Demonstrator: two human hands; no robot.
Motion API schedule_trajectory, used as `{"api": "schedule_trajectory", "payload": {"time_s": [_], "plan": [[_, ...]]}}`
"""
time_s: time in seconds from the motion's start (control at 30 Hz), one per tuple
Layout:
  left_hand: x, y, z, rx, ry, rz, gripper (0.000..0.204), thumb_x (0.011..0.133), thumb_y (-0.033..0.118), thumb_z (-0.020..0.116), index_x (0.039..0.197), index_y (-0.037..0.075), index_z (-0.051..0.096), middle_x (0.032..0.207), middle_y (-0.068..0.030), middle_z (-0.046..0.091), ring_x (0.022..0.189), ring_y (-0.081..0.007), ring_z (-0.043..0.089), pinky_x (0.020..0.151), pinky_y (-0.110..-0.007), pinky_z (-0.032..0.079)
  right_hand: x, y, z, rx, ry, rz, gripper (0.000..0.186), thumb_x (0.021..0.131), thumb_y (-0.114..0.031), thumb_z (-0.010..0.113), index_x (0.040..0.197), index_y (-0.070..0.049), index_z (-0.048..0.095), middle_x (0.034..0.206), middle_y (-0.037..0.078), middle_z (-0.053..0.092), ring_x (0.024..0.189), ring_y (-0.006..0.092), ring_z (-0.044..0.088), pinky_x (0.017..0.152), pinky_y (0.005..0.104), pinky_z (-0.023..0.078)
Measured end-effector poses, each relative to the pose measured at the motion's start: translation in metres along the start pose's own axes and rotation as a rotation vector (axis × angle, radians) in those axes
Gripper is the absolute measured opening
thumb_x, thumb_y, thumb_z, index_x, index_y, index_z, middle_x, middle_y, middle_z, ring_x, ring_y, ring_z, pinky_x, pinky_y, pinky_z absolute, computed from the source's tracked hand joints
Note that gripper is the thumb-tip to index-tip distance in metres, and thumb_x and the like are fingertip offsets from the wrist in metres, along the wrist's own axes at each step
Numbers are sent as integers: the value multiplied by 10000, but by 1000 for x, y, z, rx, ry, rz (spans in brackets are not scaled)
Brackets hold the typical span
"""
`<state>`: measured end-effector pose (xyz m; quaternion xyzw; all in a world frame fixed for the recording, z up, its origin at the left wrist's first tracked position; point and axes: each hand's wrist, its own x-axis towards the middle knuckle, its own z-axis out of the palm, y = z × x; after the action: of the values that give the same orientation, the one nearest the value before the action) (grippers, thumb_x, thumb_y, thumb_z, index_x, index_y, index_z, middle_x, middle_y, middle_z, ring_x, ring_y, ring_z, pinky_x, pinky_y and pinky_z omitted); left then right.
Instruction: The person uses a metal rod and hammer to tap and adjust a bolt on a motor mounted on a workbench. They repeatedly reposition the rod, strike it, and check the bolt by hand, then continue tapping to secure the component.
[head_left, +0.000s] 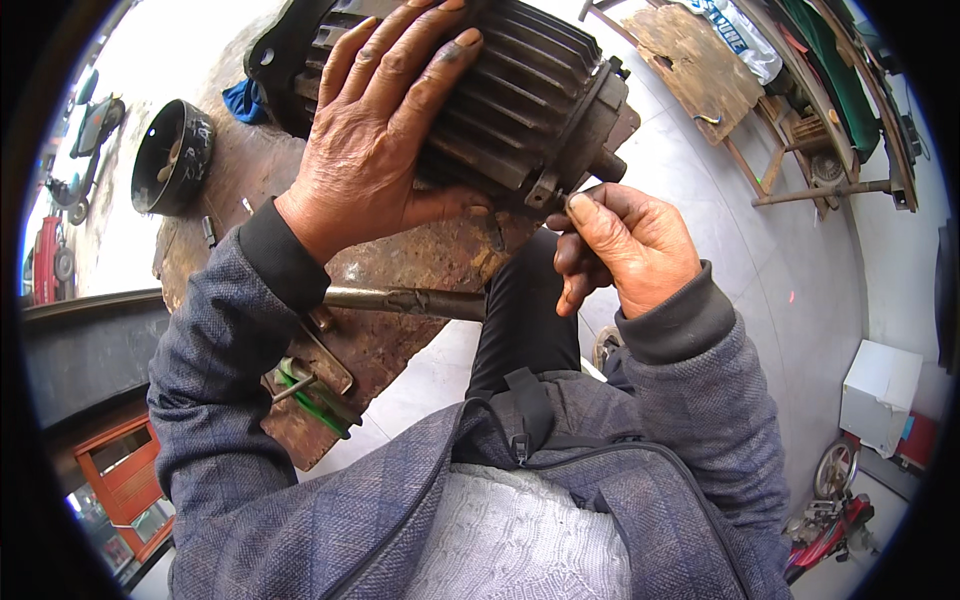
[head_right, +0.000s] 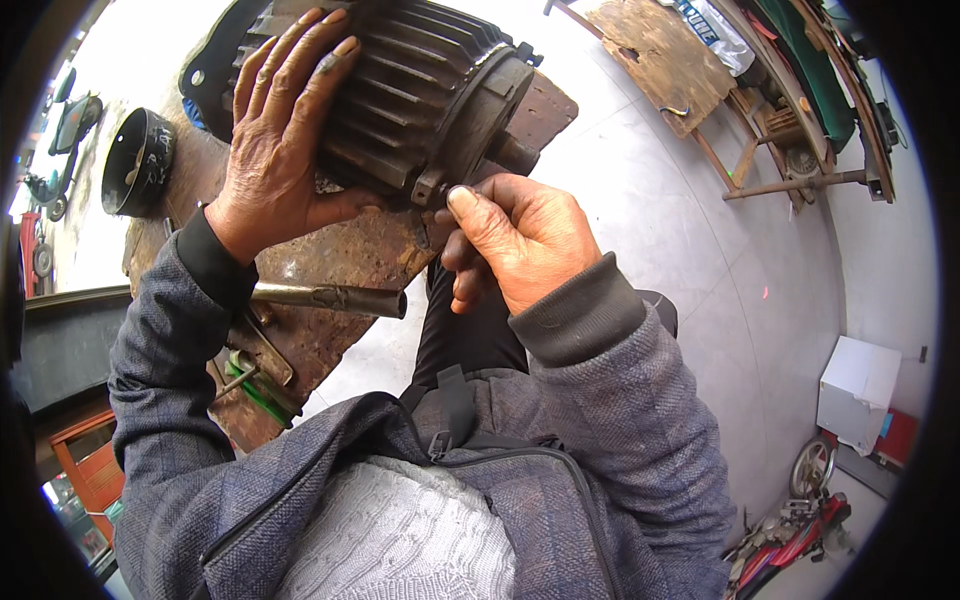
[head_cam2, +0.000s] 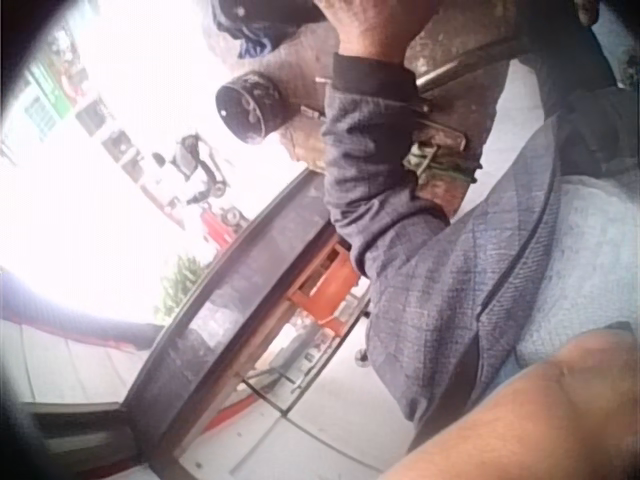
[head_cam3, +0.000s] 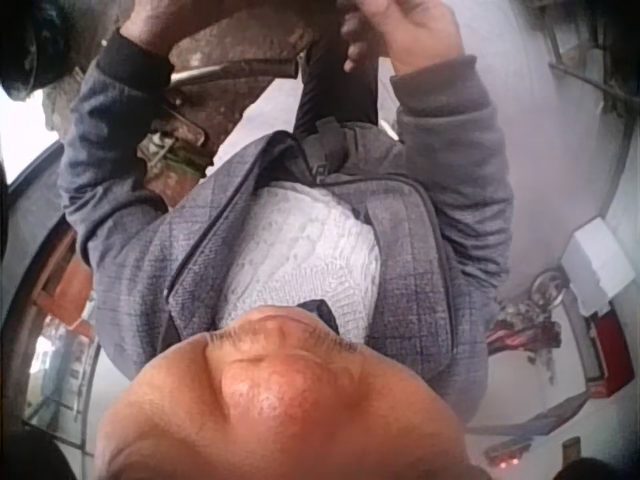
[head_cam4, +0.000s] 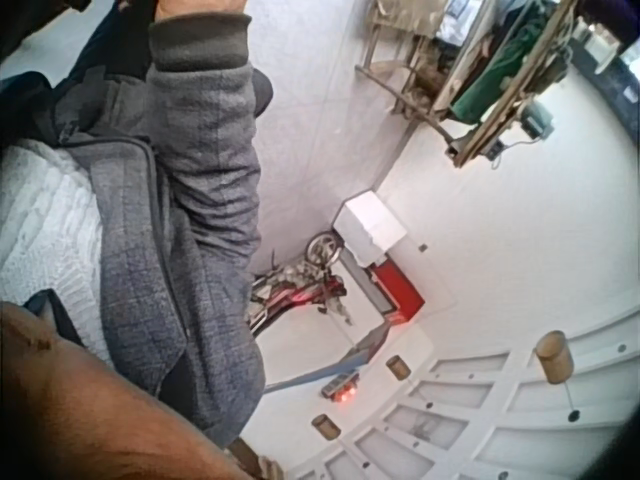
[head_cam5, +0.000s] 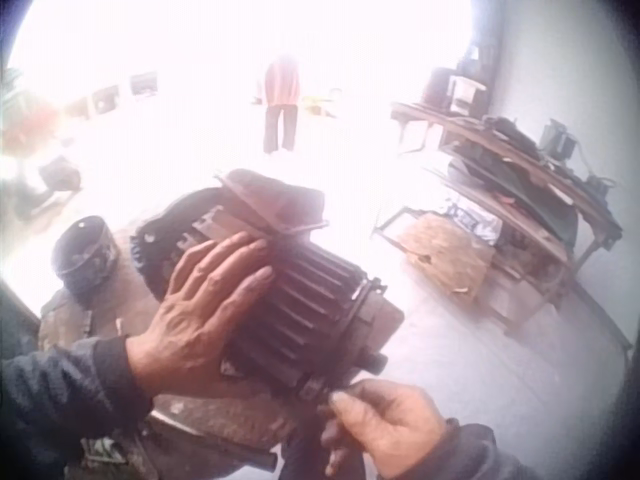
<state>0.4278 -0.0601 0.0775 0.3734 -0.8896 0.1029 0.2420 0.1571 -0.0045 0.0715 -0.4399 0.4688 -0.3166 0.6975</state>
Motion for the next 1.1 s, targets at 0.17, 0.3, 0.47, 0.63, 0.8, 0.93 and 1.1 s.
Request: {"api": "schedule_trajectory", "payload": {"time_s": [0.17,0.3,0.47,0.63,0.8,0.93,1.1], "plan": [[-1,3,7,120,83,9,1084,760,759,705,1575,116,390,1636,-195,356,1528,-391,318,1241,-550,204,0,-5,-2,-34,-63,93,389,1073,-326,583,1041,57,642,738,94,646,524,207,659,502,317,588],[-3,3,9,133,85,17,1094,777,797,667,1568,91,397,1635,-210,350,1524,-407,318,1229,-563,204,-1,1,1,-73,-19,22,358,1062,-300,611,1033,55,646,741,95,640,547,203,655,521,305,583],[-10,4,7,115,54,-13,1100,789,810,646,1567,74,393,1627,-227,352,1513,-420,329,1206,-556,227,-3,12,8,-123,55,-96,313,1055,-251,633,968,49,662,706,85,659,565,140,642,493,270,543],[-14,5,10,86,72,-49,1134,703,782,726,1560,107,416,1625,-209,363,1524,-405,322,1222,-553,209,-6,5,9,62,-17,87,407,1077,-335,582,963,49,653,678,74,632,503,155,620,481,269,534],[-20,6,9,132,39,-48,1124,782,824,643,1575,74,377,1625,-234,346,1515,-426,321,1201,-555,224,-4,-2,11,-80,-86,150,482,1095,-398,522,984,55,645,675,72,609,512,166,627,505,275,534],[-28,9,10,85,89,-44,1080,757,762,713,1565,113,406,1623,-210,366,1517,-410,329,1218,-541,211,-6,-3,11,-211,-118,114,480,1107,-374,476,1003,59,655,702,75,621,538,153,631,537,264,542],[-40,13,14,102,109,-50,1074,777,760,701,1572,106,392,1630,-220,349,1519,-420,320,1216,-552,198,-11,5,15,-334,-135,67,443,1100,-303,438,1035,81,648,690,67,590,534,134,604,540,267,548]]}}
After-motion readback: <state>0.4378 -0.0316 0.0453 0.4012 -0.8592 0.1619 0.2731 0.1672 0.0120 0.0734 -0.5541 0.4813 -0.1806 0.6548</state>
